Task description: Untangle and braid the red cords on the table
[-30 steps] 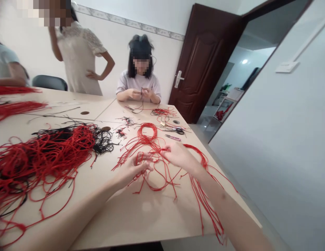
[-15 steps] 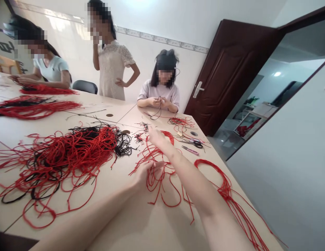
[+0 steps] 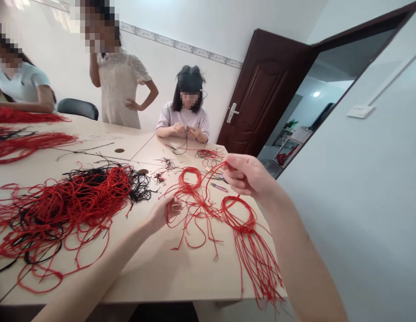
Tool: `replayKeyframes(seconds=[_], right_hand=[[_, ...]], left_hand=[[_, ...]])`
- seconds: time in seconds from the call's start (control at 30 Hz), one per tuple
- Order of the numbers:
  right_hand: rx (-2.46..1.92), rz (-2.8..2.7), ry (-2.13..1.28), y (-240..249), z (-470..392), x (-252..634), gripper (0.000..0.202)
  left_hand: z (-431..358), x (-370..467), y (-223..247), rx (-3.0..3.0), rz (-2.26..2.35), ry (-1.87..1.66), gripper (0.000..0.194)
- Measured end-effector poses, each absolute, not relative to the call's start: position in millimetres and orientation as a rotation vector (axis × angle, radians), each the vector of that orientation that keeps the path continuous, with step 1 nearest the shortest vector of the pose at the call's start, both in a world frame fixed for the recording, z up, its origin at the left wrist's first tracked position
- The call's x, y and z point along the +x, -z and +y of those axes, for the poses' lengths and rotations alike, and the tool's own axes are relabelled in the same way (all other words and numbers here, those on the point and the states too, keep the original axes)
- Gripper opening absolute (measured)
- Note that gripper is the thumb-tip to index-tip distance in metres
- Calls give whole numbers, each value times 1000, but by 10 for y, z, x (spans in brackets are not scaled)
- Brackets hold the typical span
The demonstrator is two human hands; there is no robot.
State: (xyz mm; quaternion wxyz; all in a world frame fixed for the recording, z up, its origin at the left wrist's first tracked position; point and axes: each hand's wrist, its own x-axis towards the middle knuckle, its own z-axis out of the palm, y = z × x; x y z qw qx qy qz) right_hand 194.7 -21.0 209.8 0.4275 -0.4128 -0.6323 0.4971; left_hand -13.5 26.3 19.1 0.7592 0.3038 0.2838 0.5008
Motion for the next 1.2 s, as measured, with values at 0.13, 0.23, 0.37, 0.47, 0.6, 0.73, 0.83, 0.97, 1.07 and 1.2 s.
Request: replayKeyframes(seconds=[0.13, 0.23, 0.37, 0.47, 0.6, 0.73, 0.83, 0.97, 1.07, 1.2], right_hand=[[-1049, -1537, -979, -2139, -492, 1996, 28], [-1046, -1513, -1066, -2005, -617, 1995, 27], [-932, -1452, -1294, -1787, -749, 1869, 26], [-822, -1437, -1418, -1670, -804, 1736, 27], [-755, -1338, -1421, -1566, -765, 1628, 28], [-813, -1089, -1275, -1492, -667, 1628, 31], [-852, -897, -1198, -1424, -625, 1651, 31], [-894, -718, -1155, -1215, -583, 1698, 30], [-974, -750, -1116, -960, -545, 1755, 31], [-1310, -1207, -933, -689, -652, 1719, 35]], left_hand=[[183, -248, -1044, 815, 530, -1034, 15], [93, -303, -1733, 921, 450, -994, 20], [-97, -285, -1979, 1168, 476, -1019, 22], [-289, -241, -1658, 1230, 599, -985, 18], [-623, -244, -1183, 1058, 626, -928, 17], [-942, -333, -965, 856, 629, -943, 17], [-1098, -406, -881, 798, 654, -942, 21], [-1205, -470, -823, 739, 662, -984, 21], [-1239, -502, -846, 641, 633, -1058, 15], [-1249, -503, -926, 540, 632, -1104, 12]])
